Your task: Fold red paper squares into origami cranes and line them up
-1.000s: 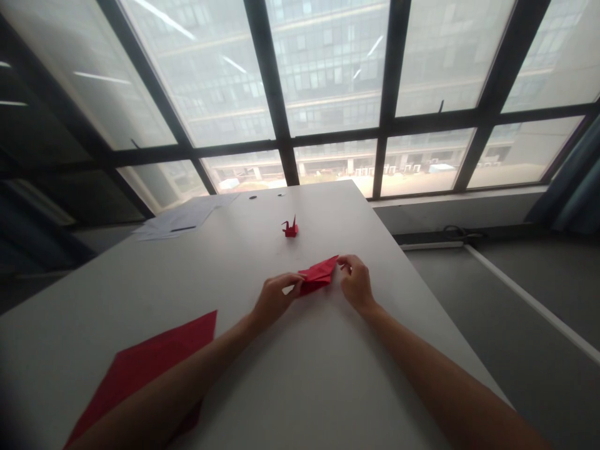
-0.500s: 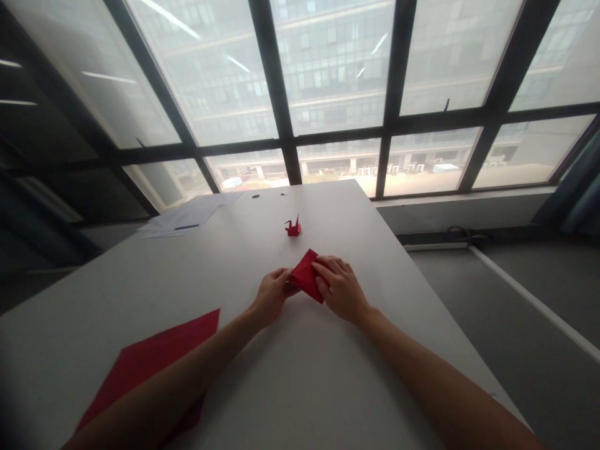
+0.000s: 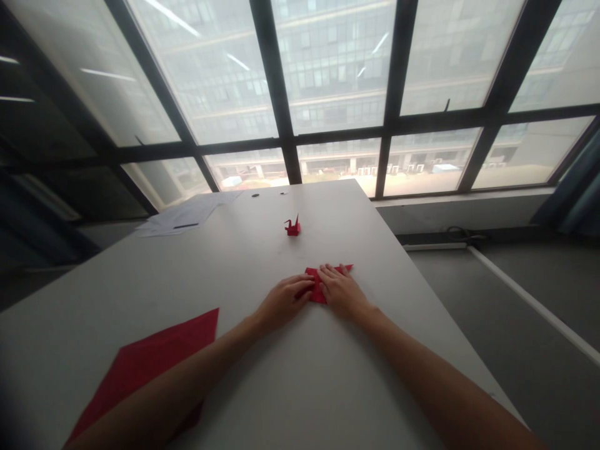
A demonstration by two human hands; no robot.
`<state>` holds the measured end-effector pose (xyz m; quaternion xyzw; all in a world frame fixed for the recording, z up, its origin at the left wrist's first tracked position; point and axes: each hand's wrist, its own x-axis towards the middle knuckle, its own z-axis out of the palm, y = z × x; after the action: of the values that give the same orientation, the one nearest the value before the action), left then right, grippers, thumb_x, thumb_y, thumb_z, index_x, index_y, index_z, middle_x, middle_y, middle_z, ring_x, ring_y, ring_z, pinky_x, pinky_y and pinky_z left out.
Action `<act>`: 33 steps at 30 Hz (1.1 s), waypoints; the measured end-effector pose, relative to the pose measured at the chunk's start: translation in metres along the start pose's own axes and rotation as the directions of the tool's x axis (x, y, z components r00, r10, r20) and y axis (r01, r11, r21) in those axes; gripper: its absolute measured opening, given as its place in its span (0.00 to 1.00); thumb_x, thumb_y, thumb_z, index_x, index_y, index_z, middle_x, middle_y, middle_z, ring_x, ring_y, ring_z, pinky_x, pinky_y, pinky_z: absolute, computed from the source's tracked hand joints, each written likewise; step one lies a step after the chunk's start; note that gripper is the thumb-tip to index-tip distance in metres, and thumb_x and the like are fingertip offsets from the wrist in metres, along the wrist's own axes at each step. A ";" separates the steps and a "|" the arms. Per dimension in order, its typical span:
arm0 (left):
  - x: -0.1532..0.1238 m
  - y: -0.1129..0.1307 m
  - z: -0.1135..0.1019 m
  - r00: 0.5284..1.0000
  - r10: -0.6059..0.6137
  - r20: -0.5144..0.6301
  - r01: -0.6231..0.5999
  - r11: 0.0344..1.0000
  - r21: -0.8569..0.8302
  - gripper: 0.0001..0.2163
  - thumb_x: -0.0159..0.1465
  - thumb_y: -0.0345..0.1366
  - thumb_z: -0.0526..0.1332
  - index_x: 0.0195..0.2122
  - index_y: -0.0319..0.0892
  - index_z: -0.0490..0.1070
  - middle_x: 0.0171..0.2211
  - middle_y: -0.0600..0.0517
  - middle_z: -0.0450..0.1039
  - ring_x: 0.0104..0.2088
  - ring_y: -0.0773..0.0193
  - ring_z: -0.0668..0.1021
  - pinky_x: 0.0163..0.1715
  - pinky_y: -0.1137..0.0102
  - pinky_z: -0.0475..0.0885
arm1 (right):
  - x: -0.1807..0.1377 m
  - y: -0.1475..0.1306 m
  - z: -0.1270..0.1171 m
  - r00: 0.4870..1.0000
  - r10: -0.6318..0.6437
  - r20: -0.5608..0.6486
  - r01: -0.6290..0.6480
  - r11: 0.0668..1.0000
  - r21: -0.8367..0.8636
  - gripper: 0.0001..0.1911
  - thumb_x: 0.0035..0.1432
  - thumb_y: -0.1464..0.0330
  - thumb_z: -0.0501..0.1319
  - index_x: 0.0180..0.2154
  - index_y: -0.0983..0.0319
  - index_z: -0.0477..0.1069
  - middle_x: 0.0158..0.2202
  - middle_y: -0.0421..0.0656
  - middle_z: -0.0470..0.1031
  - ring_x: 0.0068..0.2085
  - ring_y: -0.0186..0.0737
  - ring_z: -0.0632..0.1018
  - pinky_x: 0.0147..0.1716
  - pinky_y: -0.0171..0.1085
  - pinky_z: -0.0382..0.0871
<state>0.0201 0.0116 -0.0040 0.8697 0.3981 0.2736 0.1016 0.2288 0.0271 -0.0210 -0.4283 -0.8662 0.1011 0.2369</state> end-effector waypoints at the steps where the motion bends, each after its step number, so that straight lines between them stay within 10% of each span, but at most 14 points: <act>1: 0.000 -0.001 -0.001 1.000 -0.007 0.012 0.006 1.000 0.027 0.13 0.67 0.38 0.60 0.52 0.47 0.74 0.54 0.50 0.75 0.53 0.57 0.76 0.57 0.61 0.68 | -0.001 0.001 0.000 1.000 0.027 -0.009 -0.027 1.000 -0.013 0.24 0.70 0.68 0.47 0.64 0.62 0.62 0.66 0.52 0.63 0.67 0.48 0.61 0.67 0.55 0.46; 14: 0.000 -0.005 -0.008 0.994 0.079 0.071 -0.079 0.997 -0.007 0.21 0.59 0.46 0.69 0.52 0.49 0.75 0.54 0.48 0.75 0.56 0.54 0.74 0.59 0.58 0.64 | -0.002 0.012 -0.006 0.997 -0.018 0.078 0.011 0.996 0.088 0.25 0.68 0.71 0.49 0.64 0.54 0.63 0.67 0.44 0.61 0.70 0.49 0.56 0.66 0.62 0.41; 24: -0.001 -0.002 -0.008 0.998 0.021 0.055 -0.023 0.998 0.050 0.19 0.64 0.49 0.64 0.55 0.51 0.74 0.55 0.50 0.75 0.55 0.55 0.75 0.57 0.60 0.67 | -0.002 0.009 -0.009 0.983 0.007 -0.185 0.019 0.990 0.141 0.09 0.62 0.68 0.62 0.40 0.55 0.81 0.44 0.44 0.80 0.47 0.45 0.77 0.52 0.46 0.67; 33: 0.001 0.004 -0.015 0.996 -0.038 0.083 0.029 0.994 0.108 0.19 0.67 0.51 0.59 0.55 0.53 0.73 0.55 0.52 0.75 0.55 0.55 0.73 0.56 0.57 0.64 | -0.004 0.012 -0.015 0.996 -0.085 -0.012 0.086 0.985 0.147 0.21 0.61 0.59 0.64 0.56 0.50 0.73 0.60 0.44 0.72 0.61 0.50 0.70 0.64 0.54 0.53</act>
<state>0.0147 0.0095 0.0108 0.8778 0.4221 0.2132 0.0763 0.2468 0.0304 -0.0136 -0.3721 -0.8732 0.1534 0.2748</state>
